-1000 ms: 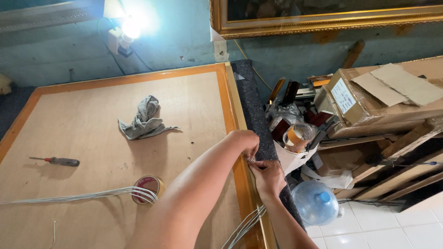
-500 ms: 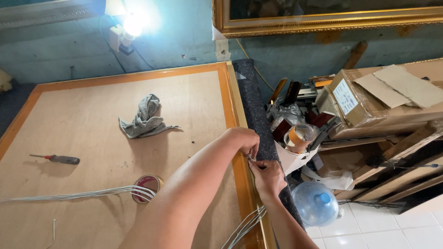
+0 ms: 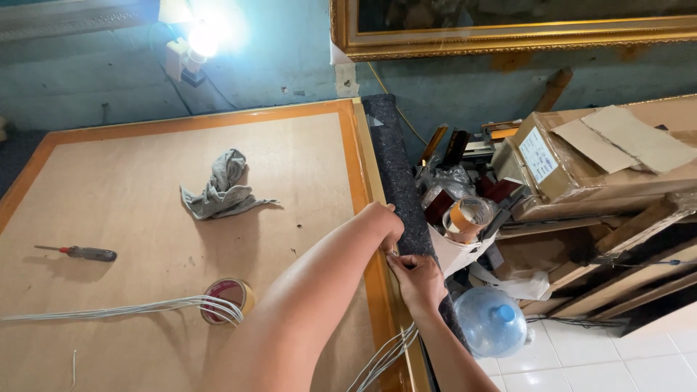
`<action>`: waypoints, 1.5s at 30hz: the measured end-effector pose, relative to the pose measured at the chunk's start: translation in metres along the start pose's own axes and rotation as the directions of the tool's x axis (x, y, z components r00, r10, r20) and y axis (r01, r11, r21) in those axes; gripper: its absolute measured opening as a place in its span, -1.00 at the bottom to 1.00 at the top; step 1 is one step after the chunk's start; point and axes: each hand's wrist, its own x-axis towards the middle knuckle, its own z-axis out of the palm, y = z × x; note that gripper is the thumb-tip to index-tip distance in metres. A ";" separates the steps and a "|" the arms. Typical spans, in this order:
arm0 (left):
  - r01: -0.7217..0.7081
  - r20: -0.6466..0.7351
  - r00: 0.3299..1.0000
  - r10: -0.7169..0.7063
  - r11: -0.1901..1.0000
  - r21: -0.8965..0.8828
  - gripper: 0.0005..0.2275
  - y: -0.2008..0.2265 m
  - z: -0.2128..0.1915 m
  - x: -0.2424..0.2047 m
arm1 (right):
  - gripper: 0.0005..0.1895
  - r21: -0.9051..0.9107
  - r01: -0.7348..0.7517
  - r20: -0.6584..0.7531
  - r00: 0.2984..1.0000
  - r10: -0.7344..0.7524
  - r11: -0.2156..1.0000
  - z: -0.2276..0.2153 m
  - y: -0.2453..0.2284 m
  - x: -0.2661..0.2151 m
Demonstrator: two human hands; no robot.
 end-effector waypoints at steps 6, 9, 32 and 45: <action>-0.016 -0.020 1.000 0.017 0.996 0.091 -0.78 0.011 -0.005 -0.022 | -0.73 0.021 0.041 0.001 0.999 -0.041 0.999 -0.001 0.006 0.006; -0.006 -0.067 0.998 0.015 0.992 0.126 -0.79 0.005 0.010 0.015 | -0.68 0.027 0.051 0.029 0.998 -0.052 0.998 0.001 0.010 0.008; -0.267 -0.434 0.676 -0.596 0.351 -0.897 -0.61 0.053 0.059 -0.161 | -0.82 0.630 0.244 -0.127 0.969 -0.213 0.737 -0.086 -0.015 0.011; 0.059 -0.371 0.657 -0.656 0.536 -0.842 -0.52 0.090 0.126 -0.199 | -0.93 0.919 0.292 -0.289 0.956 -0.054 0.265 -0.185 -0.119 -0.139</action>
